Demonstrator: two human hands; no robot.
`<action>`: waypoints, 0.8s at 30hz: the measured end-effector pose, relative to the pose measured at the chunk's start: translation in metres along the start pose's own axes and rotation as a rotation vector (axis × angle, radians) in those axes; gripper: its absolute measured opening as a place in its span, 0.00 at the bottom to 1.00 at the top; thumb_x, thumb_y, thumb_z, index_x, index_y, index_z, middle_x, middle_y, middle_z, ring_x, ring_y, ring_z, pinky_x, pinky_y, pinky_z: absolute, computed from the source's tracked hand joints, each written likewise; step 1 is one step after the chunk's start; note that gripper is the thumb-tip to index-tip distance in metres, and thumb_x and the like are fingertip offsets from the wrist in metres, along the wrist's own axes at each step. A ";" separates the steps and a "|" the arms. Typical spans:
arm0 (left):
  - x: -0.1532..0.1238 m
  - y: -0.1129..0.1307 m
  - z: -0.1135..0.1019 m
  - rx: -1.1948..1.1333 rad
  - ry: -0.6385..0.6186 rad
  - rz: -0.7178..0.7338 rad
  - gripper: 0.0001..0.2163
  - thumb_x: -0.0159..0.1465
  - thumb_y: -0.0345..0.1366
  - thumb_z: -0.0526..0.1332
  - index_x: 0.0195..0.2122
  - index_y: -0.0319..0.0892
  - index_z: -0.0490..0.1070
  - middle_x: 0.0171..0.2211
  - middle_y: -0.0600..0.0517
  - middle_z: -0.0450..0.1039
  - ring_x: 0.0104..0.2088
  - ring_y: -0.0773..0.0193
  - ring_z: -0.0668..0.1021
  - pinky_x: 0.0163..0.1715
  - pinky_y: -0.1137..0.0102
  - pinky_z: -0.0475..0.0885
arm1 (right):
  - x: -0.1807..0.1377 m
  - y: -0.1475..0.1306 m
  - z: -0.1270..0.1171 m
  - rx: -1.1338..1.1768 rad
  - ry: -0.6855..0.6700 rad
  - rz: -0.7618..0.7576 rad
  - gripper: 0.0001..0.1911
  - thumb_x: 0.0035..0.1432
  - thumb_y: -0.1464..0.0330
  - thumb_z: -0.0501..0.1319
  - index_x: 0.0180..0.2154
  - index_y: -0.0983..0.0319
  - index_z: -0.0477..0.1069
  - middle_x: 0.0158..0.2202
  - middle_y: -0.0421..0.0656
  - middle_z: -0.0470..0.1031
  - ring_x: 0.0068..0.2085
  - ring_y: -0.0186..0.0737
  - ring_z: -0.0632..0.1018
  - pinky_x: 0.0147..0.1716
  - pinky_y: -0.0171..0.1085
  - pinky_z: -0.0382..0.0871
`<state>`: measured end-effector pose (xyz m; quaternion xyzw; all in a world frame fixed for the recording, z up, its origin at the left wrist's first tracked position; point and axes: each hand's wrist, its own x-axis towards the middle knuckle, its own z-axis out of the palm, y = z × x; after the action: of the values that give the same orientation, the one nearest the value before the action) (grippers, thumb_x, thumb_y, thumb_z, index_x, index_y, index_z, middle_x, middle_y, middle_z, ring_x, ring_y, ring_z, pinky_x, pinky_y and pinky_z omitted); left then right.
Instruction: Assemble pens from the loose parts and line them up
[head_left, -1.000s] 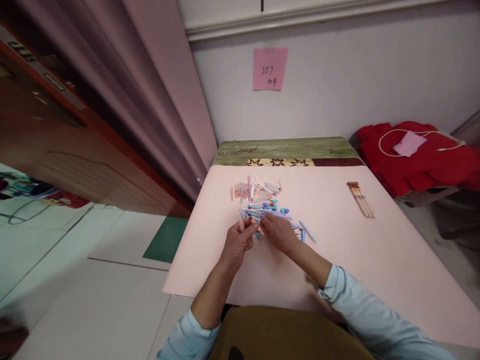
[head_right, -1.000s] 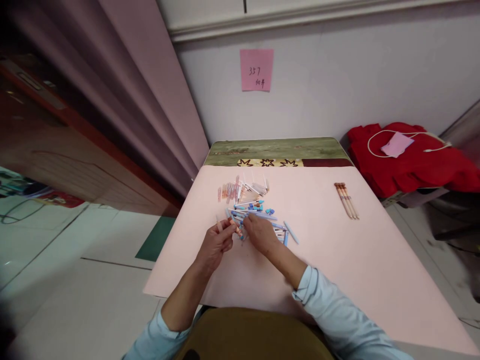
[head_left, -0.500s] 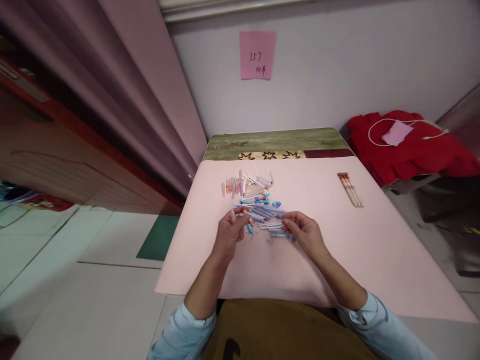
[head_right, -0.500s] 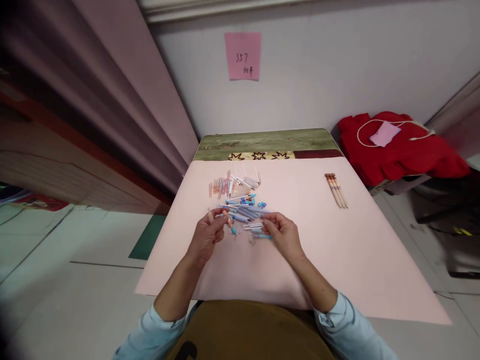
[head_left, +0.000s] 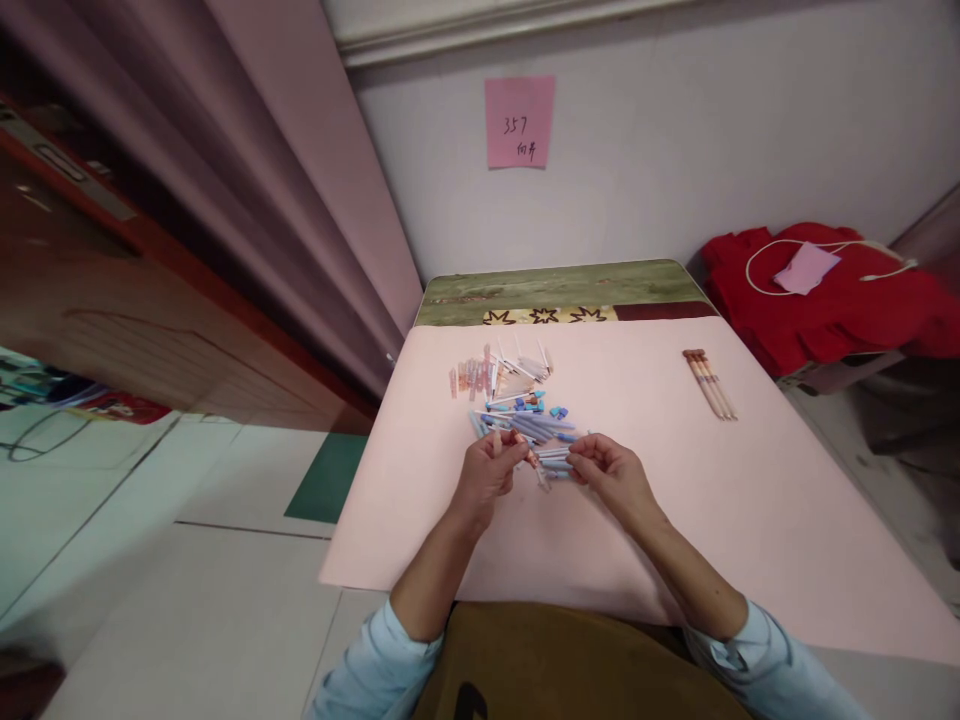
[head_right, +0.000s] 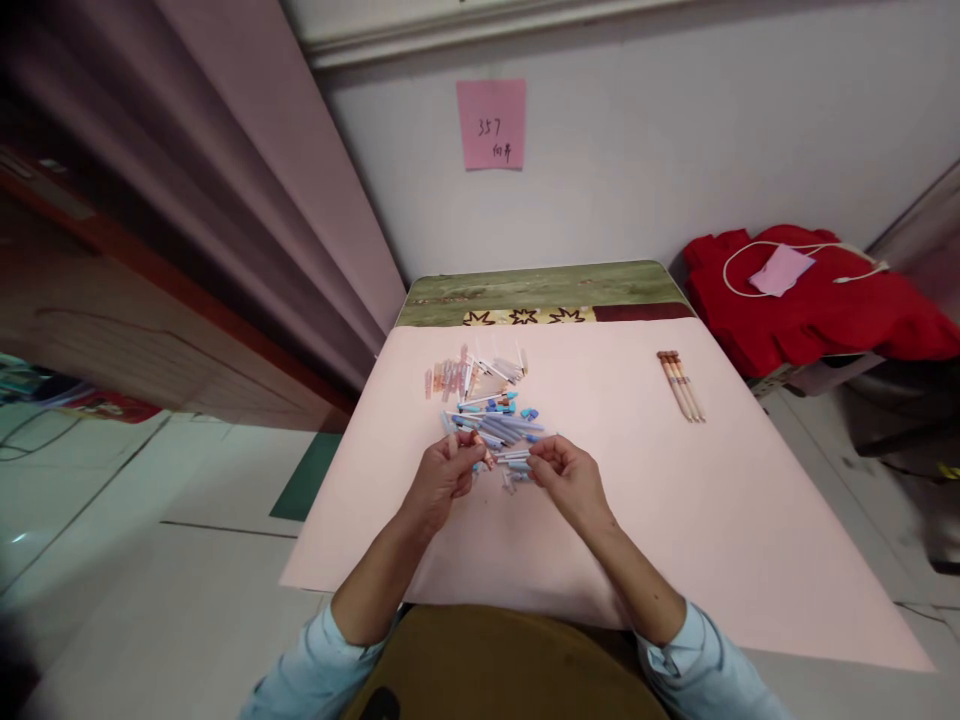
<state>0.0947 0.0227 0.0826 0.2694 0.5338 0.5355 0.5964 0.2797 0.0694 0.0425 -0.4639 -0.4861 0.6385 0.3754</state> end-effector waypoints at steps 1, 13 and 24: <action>0.001 0.000 0.002 -0.008 -0.010 -0.009 0.16 0.53 0.43 0.70 0.33 0.40 0.66 0.25 0.53 0.75 0.12 0.80 0.53 0.14 0.76 0.41 | -0.003 -0.003 0.000 0.021 -0.007 0.016 0.19 0.45 0.56 0.71 0.32 0.62 0.72 0.23 0.39 0.73 0.25 0.35 0.74 0.26 0.33 0.67; 0.003 0.009 0.009 -0.142 0.033 -0.075 0.17 0.50 0.40 0.71 0.34 0.39 0.66 0.26 0.52 0.75 0.12 0.82 0.53 0.13 0.78 0.44 | -0.019 -0.034 0.007 0.071 -0.039 -0.034 0.18 0.45 0.57 0.72 0.33 0.63 0.75 0.26 0.41 0.76 0.27 0.33 0.74 0.27 0.33 0.68; 0.003 0.014 0.003 -0.126 0.080 -0.042 0.21 0.49 0.40 0.72 0.42 0.39 0.69 0.28 0.51 0.76 0.12 0.82 0.53 0.13 0.78 0.44 | -0.005 -0.017 -0.010 -0.050 0.070 -0.130 0.18 0.50 0.54 0.67 0.35 0.62 0.75 0.27 0.42 0.77 0.27 0.36 0.74 0.28 0.35 0.69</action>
<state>0.0924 0.0303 0.0950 0.1985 0.5278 0.5656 0.6017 0.2911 0.0715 0.0591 -0.4627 -0.5174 0.5838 0.4212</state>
